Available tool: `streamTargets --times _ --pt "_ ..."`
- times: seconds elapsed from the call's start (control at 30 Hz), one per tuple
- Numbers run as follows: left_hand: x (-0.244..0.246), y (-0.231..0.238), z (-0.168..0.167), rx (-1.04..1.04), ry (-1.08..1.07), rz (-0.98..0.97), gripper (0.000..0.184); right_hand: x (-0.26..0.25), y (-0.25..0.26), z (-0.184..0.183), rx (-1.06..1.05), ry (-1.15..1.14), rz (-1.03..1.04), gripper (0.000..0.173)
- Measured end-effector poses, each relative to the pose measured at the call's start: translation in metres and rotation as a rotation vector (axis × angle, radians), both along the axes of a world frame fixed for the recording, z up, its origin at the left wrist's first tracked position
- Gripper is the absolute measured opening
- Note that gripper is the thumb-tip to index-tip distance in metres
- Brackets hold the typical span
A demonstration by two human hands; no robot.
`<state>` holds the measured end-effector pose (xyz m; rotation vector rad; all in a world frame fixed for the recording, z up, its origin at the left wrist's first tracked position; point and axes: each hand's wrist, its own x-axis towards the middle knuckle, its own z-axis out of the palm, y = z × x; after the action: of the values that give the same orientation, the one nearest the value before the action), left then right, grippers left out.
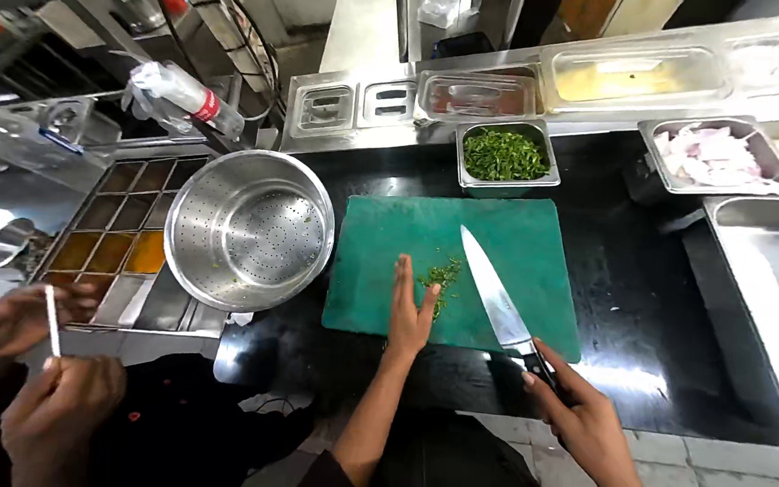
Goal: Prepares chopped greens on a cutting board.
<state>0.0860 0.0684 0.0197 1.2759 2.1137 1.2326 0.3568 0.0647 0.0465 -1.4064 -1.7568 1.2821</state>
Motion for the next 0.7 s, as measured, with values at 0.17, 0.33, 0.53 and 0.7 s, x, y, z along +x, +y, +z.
streamTargets --times 0.17,0.33,0.53,0.7 --pt "-0.061 -0.036 -0.023 -0.369 0.463 0.371 0.09 0.022 0.015 0.005 -0.067 0.02 0.082 0.054" --pt "-0.01 -0.015 -0.014 -0.15 0.166 0.088 0.075 0.027 0.016 0.006 -0.149 0.07 0.107 0.056" --pt "-0.047 -0.023 -0.019 -0.347 0.364 0.318 0.082 0.034 0.017 0.013 -0.189 0.115 0.13 0.056" --pt "0.018 0.021 -0.015 -0.05 0.126 -0.006 0.078 0.03 0.02 0.003 -0.193 0.125 0.124 0.054"
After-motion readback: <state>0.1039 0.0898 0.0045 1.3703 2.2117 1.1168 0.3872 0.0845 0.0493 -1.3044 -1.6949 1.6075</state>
